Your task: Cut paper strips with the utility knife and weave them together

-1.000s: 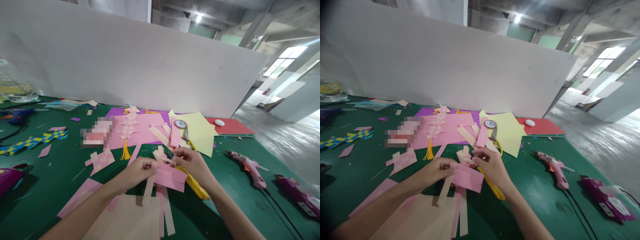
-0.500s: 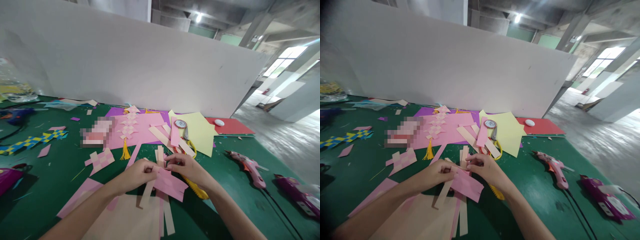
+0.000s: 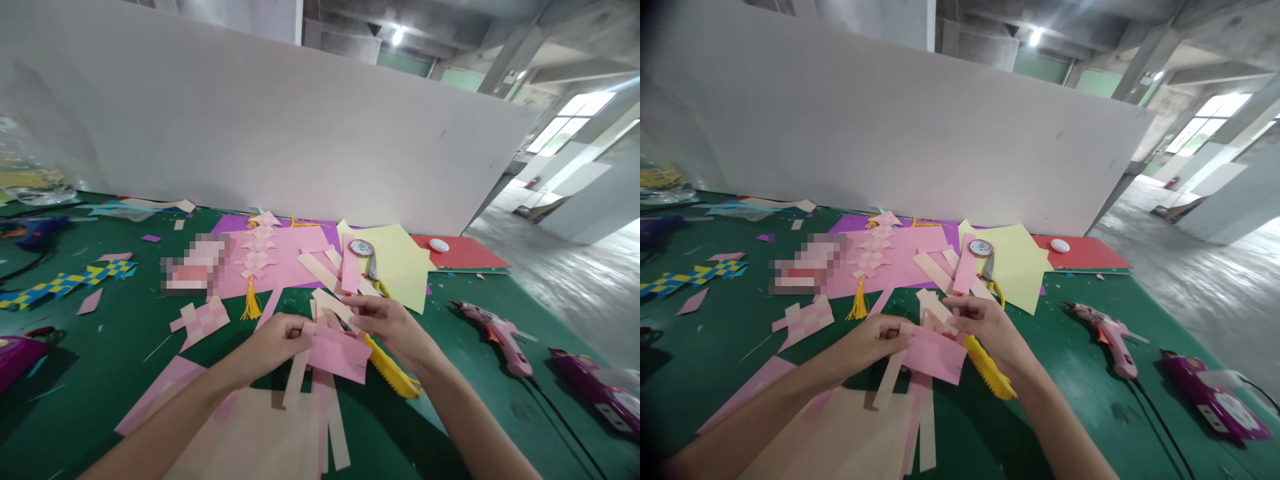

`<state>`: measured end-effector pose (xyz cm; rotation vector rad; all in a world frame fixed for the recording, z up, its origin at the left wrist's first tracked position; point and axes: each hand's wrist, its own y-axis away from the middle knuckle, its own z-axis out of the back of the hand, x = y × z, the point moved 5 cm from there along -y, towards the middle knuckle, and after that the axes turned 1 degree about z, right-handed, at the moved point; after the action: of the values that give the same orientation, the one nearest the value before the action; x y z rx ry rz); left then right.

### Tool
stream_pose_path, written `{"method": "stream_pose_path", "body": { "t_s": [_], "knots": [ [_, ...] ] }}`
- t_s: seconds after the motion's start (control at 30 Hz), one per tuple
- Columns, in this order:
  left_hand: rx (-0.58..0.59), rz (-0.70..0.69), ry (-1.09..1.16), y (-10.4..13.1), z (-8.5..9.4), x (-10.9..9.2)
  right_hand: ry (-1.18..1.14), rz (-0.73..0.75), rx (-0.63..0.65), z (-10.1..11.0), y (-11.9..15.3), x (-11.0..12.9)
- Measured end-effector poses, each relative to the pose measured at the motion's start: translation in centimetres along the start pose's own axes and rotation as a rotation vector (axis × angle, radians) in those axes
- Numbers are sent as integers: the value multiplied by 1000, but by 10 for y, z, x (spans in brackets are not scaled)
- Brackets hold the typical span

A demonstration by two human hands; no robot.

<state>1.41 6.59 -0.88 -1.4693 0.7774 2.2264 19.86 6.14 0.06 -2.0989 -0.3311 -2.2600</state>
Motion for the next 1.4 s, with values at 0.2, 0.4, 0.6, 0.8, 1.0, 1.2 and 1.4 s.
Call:
{"method": "stream_pose_path", "body": {
  "t_s": [0.2,0.4,0.6,0.8,1.0,1.2,1.4],
  "knots": [
    [-77,60,58,6,7,-12,261,54,-89,4,2,8],
    [-130,41,67,5,9,-13,161,42,-48,-2,4,9],
    [-171,-39,24,1,8,-5,100,-10,-97,3,4,5],
    [-180,-58,-15,-1,7,1,125,3,-127,1,4,7],
    [-193,-56,-21,-2,7,3,120,22,-157,3,5,8],
    [-207,-60,-36,-1,8,0,255,72,-135,0,6,9],
    [-202,-48,-6,1,9,-4,346,121,-175,2,5,12]
  ]
}}
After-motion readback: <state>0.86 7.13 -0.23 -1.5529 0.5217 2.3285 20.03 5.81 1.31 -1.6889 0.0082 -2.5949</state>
